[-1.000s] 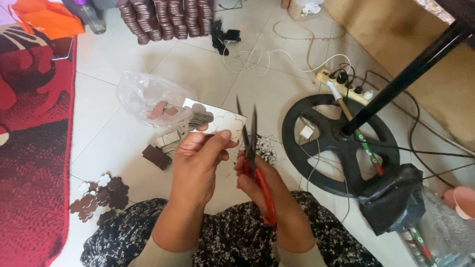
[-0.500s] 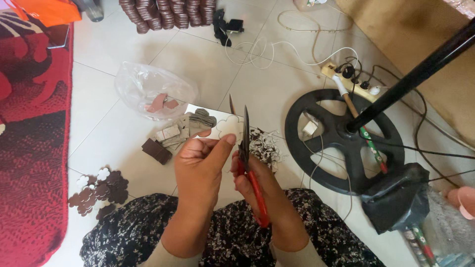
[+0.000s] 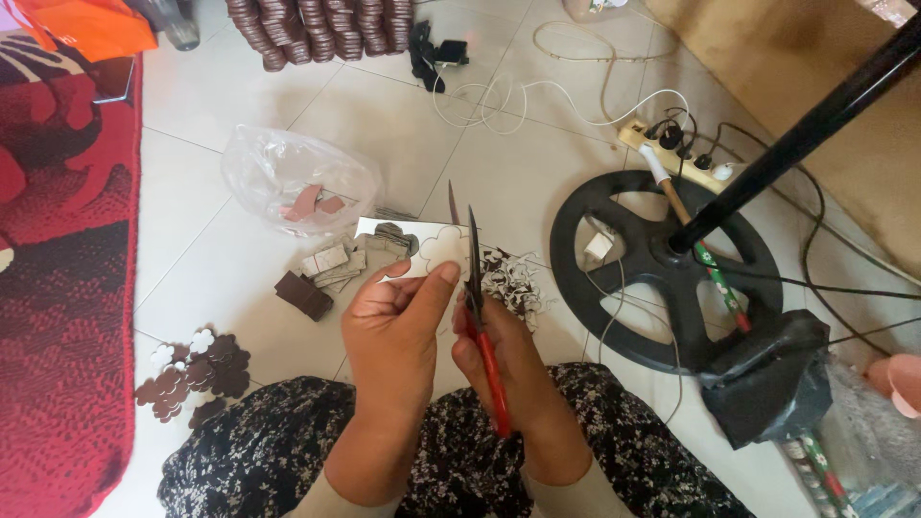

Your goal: The person sits on the floor and uses red-handled scissors to cut cloud-shaped pieces from small rectangular paper sheets. The person repeatedly picks up sheets, cuts along the outlines, and places the finished shapes on the floor.

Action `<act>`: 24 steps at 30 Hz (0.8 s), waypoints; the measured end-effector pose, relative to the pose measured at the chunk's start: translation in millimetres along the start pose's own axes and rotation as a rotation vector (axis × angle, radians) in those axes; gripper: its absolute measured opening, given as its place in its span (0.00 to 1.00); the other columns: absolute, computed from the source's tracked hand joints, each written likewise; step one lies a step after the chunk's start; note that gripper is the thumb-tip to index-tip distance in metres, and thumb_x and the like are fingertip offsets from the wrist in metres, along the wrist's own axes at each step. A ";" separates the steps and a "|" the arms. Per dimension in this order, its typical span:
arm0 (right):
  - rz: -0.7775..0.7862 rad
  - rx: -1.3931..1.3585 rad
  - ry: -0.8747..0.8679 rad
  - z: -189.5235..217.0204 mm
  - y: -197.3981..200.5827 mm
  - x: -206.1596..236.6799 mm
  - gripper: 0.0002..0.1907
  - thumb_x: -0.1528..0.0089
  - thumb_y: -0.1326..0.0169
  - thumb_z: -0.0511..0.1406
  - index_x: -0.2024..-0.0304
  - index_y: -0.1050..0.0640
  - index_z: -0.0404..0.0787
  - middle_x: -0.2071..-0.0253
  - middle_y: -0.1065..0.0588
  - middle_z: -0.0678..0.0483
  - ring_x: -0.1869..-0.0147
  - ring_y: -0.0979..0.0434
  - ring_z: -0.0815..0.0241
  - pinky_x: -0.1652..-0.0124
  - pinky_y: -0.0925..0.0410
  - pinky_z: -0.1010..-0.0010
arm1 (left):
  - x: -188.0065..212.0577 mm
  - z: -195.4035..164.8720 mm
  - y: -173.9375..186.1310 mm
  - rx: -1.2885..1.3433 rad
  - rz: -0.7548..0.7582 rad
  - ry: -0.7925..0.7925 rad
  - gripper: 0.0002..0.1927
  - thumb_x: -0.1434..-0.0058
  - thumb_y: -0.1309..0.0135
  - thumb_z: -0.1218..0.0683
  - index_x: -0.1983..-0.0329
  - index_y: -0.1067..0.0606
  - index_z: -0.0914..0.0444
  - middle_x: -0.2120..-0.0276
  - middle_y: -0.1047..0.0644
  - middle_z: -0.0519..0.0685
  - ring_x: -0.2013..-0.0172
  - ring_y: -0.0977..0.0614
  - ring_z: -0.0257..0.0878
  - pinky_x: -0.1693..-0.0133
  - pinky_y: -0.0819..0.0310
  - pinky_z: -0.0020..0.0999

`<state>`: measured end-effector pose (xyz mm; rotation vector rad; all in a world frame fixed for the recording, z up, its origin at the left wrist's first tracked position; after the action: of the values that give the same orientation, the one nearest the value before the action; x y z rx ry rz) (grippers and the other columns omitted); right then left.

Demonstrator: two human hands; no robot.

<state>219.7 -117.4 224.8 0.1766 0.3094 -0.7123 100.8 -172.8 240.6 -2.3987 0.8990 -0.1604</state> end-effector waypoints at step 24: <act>0.028 -0.006 -0.055 -7.8 3.3 0.0 0.21 0.32 0.48 0.50 0.57 0.29 0.39 0.65 0.34 0.60 0.63 0.36 0.70 0.63 0.39 0.78 | -5.1 -5.2 0.3 0.078 0.063 -0.001 0.08 0.40 0.39 0.65 0.58 0.25 0.68 0.65 0.17 0.52 0.66 0.18 0.32 0.62 0.25 0.25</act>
<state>220.2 -112.9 217.6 0.1552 0.2557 -0.6869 95.2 -172.2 245.2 -2.2952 0.9497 -0.1670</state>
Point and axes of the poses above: each hand's wrist, its own x-axis away from the middle knuckle, its own y-axis out of the back of the hand, z = x × y, the point moved 8 cm from there along -x, towards the middle knuckle
